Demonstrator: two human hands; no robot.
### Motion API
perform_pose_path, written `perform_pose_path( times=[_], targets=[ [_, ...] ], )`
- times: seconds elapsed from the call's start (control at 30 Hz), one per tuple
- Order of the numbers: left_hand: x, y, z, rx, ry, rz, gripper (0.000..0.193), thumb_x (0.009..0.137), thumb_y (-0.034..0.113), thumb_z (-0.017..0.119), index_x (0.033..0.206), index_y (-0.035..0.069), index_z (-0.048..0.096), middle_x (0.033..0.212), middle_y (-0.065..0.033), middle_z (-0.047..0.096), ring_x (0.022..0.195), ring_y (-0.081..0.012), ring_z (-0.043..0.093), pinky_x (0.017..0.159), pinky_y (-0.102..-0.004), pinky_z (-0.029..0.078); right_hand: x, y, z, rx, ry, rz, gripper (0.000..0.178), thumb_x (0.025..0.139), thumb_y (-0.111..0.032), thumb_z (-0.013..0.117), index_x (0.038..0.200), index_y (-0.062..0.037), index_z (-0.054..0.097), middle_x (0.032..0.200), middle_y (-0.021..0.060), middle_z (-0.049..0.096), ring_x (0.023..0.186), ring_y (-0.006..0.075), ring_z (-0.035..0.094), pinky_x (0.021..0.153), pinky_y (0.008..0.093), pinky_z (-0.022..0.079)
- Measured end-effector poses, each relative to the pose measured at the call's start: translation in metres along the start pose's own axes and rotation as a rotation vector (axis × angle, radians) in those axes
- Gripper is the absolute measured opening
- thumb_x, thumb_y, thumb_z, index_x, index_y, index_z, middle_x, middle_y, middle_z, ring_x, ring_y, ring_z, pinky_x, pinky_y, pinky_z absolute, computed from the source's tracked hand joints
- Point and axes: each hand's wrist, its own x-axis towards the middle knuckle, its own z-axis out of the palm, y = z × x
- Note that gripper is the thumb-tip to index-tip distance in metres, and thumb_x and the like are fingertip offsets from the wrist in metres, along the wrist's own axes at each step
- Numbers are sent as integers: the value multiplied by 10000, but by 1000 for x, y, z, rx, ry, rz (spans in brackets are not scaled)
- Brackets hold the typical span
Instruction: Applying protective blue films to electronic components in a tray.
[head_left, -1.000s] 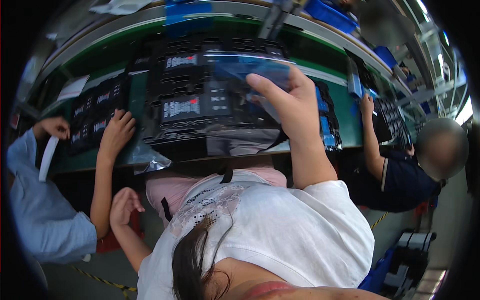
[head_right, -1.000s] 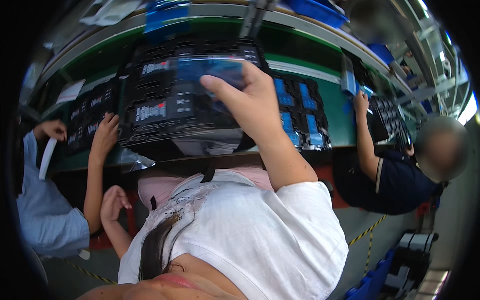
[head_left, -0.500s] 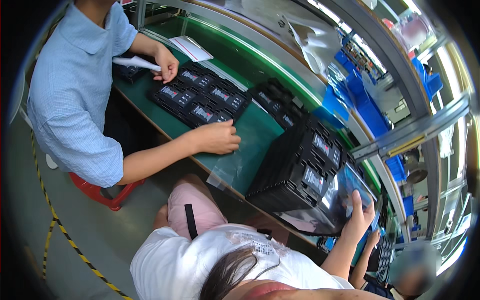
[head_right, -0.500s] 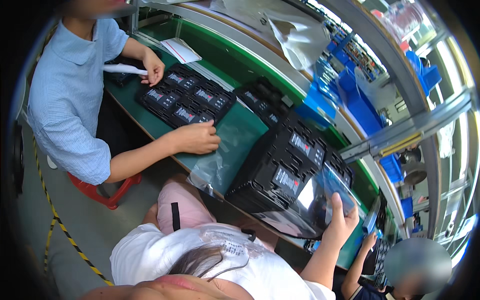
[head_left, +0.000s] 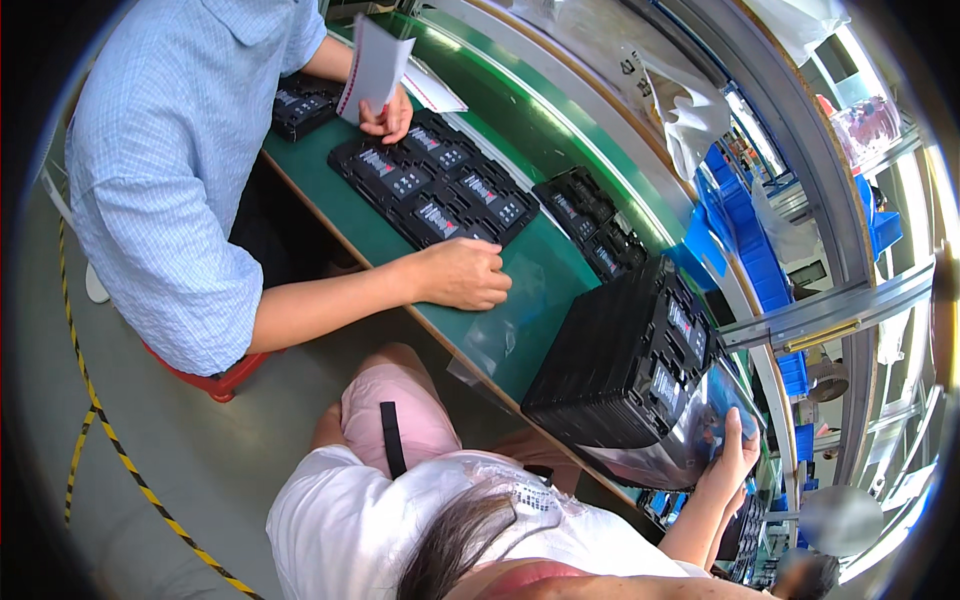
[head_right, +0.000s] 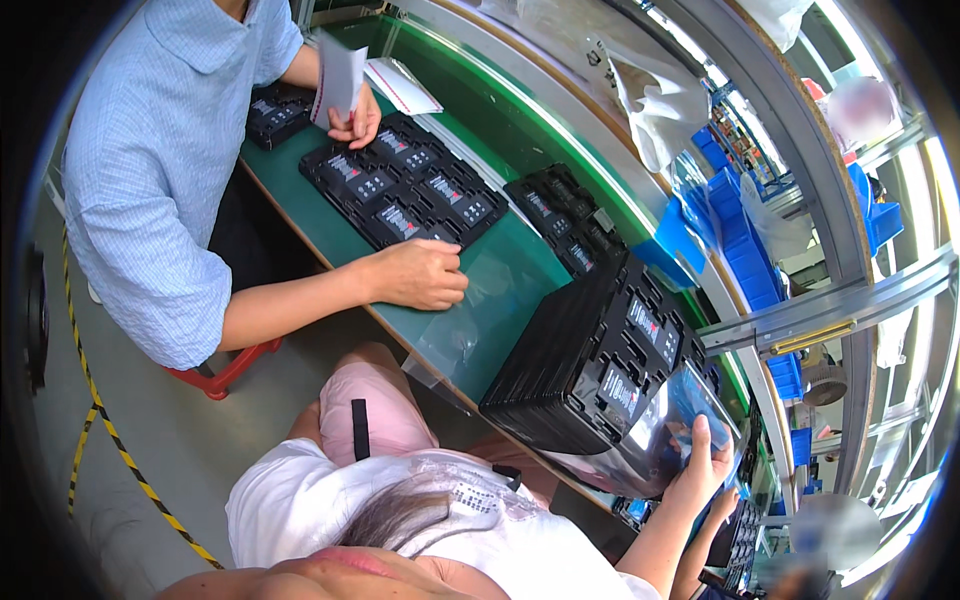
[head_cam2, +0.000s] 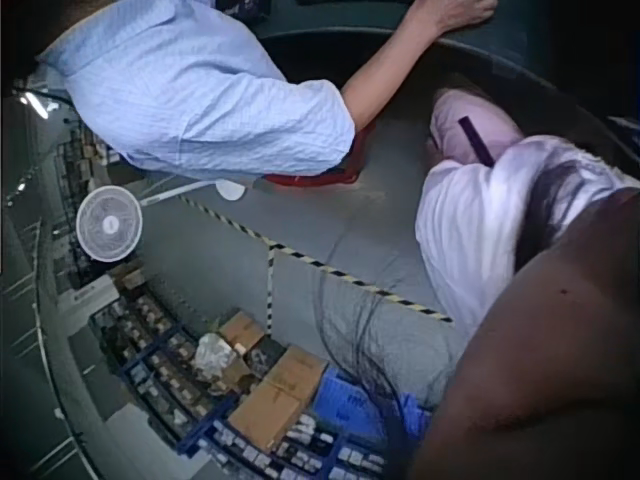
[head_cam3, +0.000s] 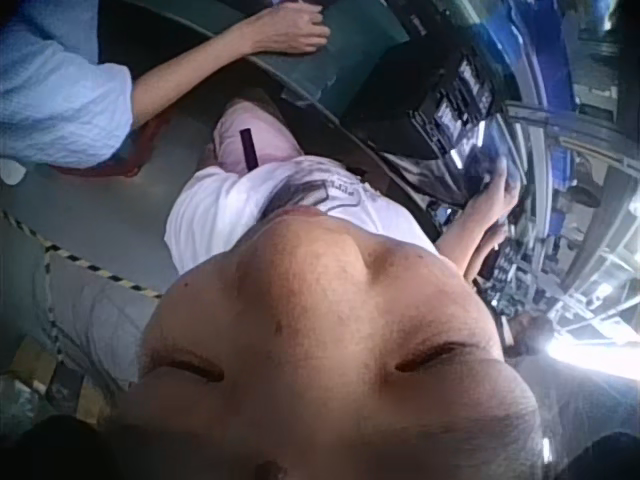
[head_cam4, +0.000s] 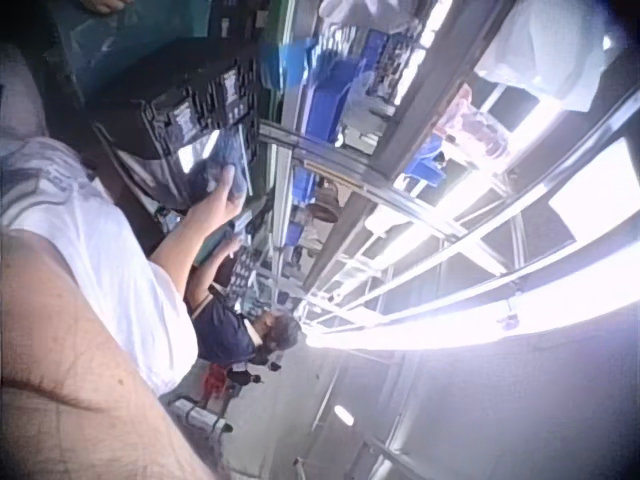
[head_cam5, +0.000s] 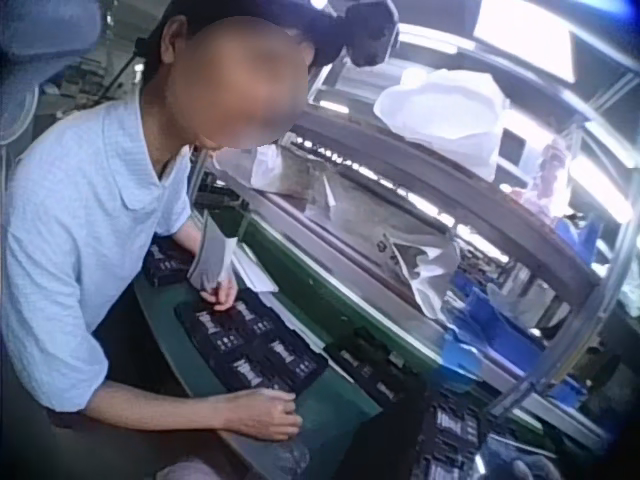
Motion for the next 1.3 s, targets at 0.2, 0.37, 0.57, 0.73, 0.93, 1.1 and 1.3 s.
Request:
perform_pose_path(
  times=[0.2, 0.37, 0.57, 0.73, 0.93, 1.1, 1.3],
  targets=[
    [-26, 5, -17, 138, -18, 94, 150, 765, 157, 536, 681, 37, 502, 701, -63, 494, 666, -217, 502, 598, -367, 440, 2, 3, -8, -62, -75, -35, 57, 857, -126, 631, 884, -80, 609, 804, 7, 626, 643, 85, 558, 535, 210, 398],
    [-40, 24, -31, 248, -26, 206, 148, 754, 153, 537, 676, 31, 501, 703, -69, 492, 671, -223, 502, 604, -369, 440, -1, 3, -5, -30, -14, -20, 78, 852, -142, 642, 892, -83, 611, 812, 7, 627, 661, 87, 561, 540, 212, 405],
    [-44, 63, -44, 370, -21, 377, 147, 741, 148, 538, 671, 25, 499, 706, -75, 489, 677, -231, 502, 611, -372, 440, 0, 5, -7, 3, -13, -25, 168, 829, -155, 676, 933, -44, 604, 828, 33, 638, 677, 105, 598, 540, 212, 457],
    [-48, 97, -54, 470, -7, 533, 146, 730, 143, 540, 666, 20, 497, 708, -81, 486, 682, -238, 502, 617, -374, 441, 0, 11, -7, -9, -22, -36, 147, 843, -174, 657, 927, -63, 610, 837, 25, 642, 650, 106, 590, 538, 211, 403],
    [-59, 136, -58, 588, 1, 710, 145, 717, 138, 541, 660, 13, 496, 711, -87, 484, 689, -245, 502, 624, -377, 441, -2, 7, -8, 3, -52, -52, 163, 840, -172, 659, 936, -50, 608, 831, 30, 640, 642, 105, 592, 534, 210, 407],
    [-80, 161, -69, 707, -2, 830, 144, 706, 134, 542, 655, 8, 494, 713, -92, 481, 694, -252, 501, 630, -380, 441, -1, 9, -8, 28, -72, -29, 151, 839, -149, 660, 919, -37, 600, 824, 41, 641, 638, 99, 584, 558, 212, 442],
    [-76, 196, -60, 837, -117, 1005, 144, 693, 129, 544, 649, 1, 493, 716, -99, 478, 700, -260, 501, 637, -383, 441, -5, 2, -4, -23, -43, -31, 202, 826, -158, 667, 945, -4, 615, 836, 41, 635, 691, 98, 578, 570, 219, 463]
  ],
)
